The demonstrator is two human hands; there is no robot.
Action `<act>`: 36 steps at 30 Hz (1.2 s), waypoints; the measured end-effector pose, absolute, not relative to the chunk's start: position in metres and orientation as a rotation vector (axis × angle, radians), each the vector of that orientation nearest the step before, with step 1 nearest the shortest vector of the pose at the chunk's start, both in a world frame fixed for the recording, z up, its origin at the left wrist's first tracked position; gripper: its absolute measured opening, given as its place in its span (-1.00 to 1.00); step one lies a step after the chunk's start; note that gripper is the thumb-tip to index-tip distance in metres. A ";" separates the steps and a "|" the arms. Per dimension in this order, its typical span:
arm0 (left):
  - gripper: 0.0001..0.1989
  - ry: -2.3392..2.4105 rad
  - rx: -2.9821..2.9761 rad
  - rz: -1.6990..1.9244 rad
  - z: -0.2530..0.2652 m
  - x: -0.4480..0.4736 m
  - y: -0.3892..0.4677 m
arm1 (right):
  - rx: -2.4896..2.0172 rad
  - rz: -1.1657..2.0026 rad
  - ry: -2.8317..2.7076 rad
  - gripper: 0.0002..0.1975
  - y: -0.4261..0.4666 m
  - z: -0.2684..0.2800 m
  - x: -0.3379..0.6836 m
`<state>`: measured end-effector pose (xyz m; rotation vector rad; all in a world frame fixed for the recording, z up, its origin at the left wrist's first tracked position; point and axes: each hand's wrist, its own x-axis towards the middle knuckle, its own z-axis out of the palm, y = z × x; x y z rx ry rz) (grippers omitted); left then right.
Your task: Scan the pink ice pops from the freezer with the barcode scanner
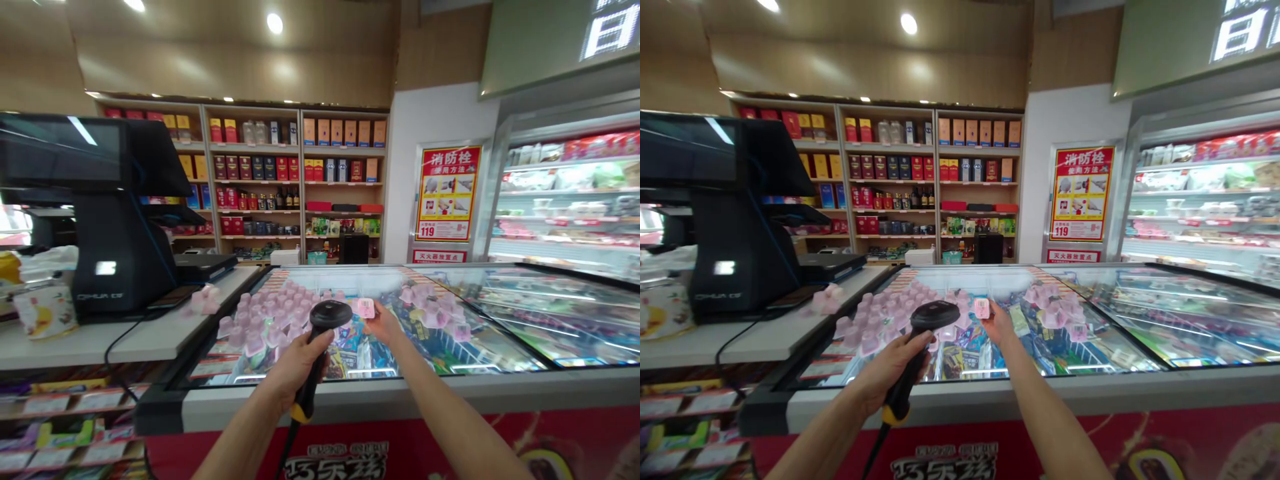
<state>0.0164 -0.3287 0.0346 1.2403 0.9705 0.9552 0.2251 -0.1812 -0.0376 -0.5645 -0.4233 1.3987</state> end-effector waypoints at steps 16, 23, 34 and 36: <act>-0.70 1.054 1.231 1.024 0.028 0.034 -0.301 | -1.487 0.049 -1.412 -0.64 -0.166 -0.082 0.224; -0.70 1.096 1.226 1.013 0.024 0.038 -0.294 | -1.476 -0.117 -1.541 -0.62 -0.160 -0.076 0.246; -0.68 1.040 1.218 1.023 0.027 0.039 -0.298 | -1.914 -0.457 -1.407 -0.69 -0.182 -0.080 0.372; -0.68 1.024 1.216 1.034 0.029 0.040 -0.302 | -1.816 -0.359 -1.403 -0.70 -0.178 -0.082 0.362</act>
